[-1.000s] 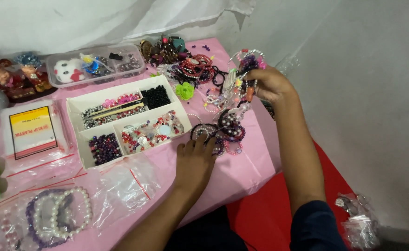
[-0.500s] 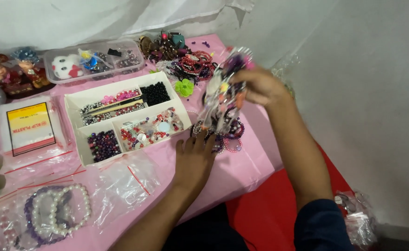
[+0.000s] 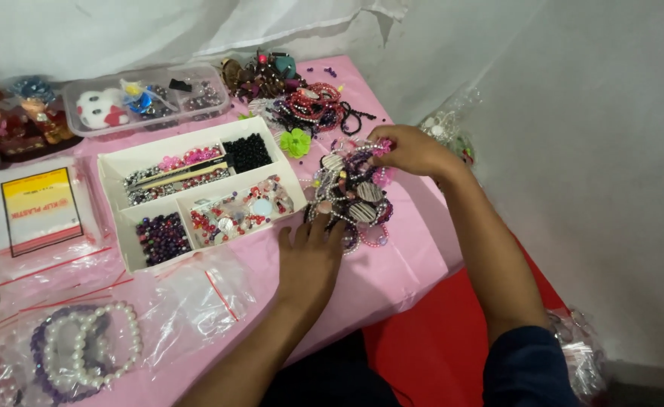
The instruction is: The person is organizing and packing various handmade beaded jewelry items, such as bracelets and necklaces, into individual small plastic bags on a pink-covered table.
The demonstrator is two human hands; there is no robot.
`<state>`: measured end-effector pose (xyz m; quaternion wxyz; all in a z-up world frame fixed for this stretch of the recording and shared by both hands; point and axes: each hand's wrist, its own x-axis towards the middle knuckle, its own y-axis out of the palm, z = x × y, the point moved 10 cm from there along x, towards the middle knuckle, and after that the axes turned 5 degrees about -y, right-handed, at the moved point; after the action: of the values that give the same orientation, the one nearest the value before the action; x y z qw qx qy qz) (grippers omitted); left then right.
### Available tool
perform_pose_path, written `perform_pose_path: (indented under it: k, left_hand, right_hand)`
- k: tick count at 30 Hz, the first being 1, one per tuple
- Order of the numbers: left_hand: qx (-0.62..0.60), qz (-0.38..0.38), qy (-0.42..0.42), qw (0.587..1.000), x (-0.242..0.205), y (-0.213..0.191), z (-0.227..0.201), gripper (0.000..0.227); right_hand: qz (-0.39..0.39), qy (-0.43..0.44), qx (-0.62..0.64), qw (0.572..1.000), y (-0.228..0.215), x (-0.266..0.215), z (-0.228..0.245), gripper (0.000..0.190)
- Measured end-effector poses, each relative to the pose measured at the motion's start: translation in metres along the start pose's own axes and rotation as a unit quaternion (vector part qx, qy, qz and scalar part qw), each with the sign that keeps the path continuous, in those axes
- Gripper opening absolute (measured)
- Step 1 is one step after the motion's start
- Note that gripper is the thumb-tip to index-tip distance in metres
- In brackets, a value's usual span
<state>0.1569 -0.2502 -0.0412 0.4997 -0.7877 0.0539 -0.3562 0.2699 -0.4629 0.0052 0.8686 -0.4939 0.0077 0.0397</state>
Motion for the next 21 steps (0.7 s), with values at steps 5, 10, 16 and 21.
perform_pose_path:
  k: [5,10,16,21]
  left_hand:
    - [0.009,-0.047,0.009,0.999,0.0,-0.008,-0.001,0.029]
    - [-0.007,-0.073,0.011,0.997,0.003,-0.02,-0.003,0.024]
    - [-0.039,-0.146,0.012,0.988,0.004,-0.029,-0.007,0.012]
    - [-0.429,0.008,-0.15,0.891,0.015,-0.015,0.018,0.016]
  right_hand:
    - [-0.083,-0.023,0.098,0.991,-0.038,-0.012,0.005,0.029]
    - [-0.121,-0.042,0.316,0.94,-0.058,-0.025,0.008,0.015]
    - [0.0,-0.06,0.476,0.877,-0.017,-0.028,0.032,0.021]
    - [0.064,-0.043,0.314,0.946,0.017,-0.037,0.056,0.037]
